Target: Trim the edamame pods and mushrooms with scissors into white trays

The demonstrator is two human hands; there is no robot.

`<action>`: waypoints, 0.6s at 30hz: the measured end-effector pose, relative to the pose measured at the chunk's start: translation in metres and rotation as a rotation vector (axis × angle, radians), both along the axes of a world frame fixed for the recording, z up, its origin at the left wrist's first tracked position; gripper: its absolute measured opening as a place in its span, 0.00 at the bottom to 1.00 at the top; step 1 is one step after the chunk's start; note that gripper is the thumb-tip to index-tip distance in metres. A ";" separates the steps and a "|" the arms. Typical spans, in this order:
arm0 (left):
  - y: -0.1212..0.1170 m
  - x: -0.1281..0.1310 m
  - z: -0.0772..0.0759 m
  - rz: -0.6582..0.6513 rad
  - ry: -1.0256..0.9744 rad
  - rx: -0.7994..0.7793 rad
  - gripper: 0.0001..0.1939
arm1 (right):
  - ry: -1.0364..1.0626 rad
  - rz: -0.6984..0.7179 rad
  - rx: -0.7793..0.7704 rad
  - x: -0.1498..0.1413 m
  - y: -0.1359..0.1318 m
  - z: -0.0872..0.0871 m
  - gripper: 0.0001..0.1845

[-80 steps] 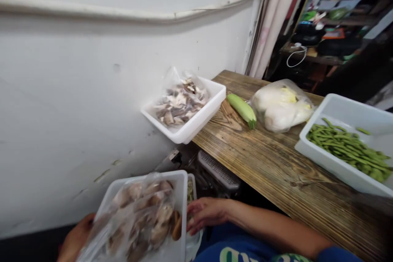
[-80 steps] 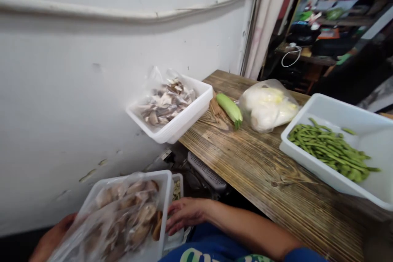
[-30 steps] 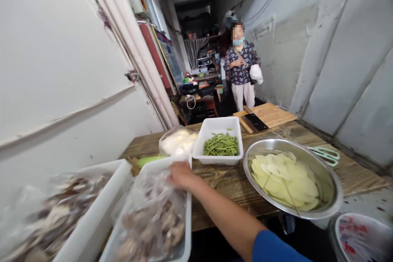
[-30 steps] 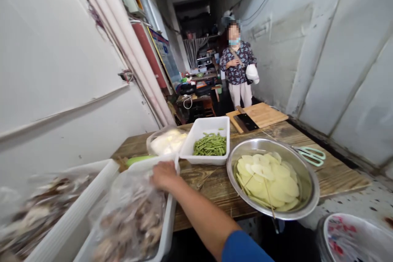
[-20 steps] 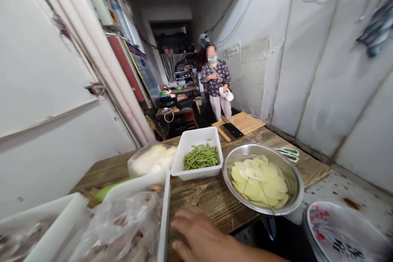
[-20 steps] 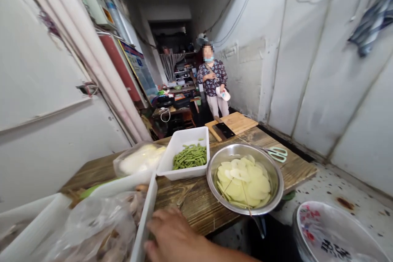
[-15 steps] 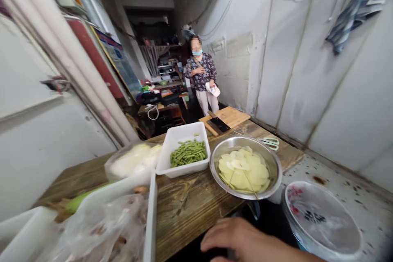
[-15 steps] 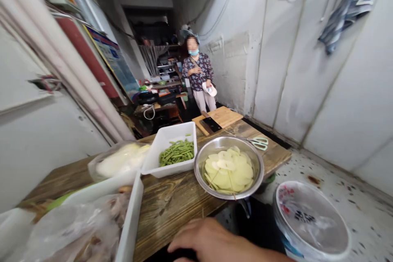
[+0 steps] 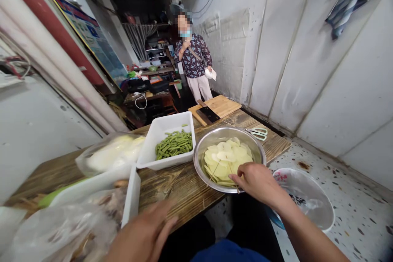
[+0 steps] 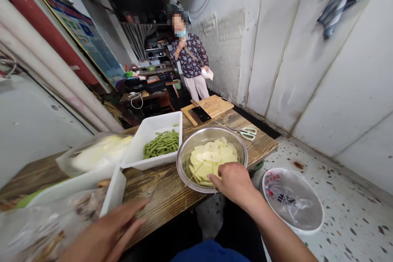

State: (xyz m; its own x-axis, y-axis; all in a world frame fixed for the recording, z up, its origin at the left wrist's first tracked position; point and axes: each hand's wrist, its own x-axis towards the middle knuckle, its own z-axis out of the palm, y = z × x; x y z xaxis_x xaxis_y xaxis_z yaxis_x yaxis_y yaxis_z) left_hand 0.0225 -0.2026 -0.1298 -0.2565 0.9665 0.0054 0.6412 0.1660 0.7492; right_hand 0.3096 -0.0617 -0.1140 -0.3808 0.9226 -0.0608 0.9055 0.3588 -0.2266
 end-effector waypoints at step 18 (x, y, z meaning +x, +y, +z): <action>0.088 0.091 0.030 -0.335 0.695 -0.062 0.19 | -0.054 0.031 0.003 0.014 0.010 -0.014 0.14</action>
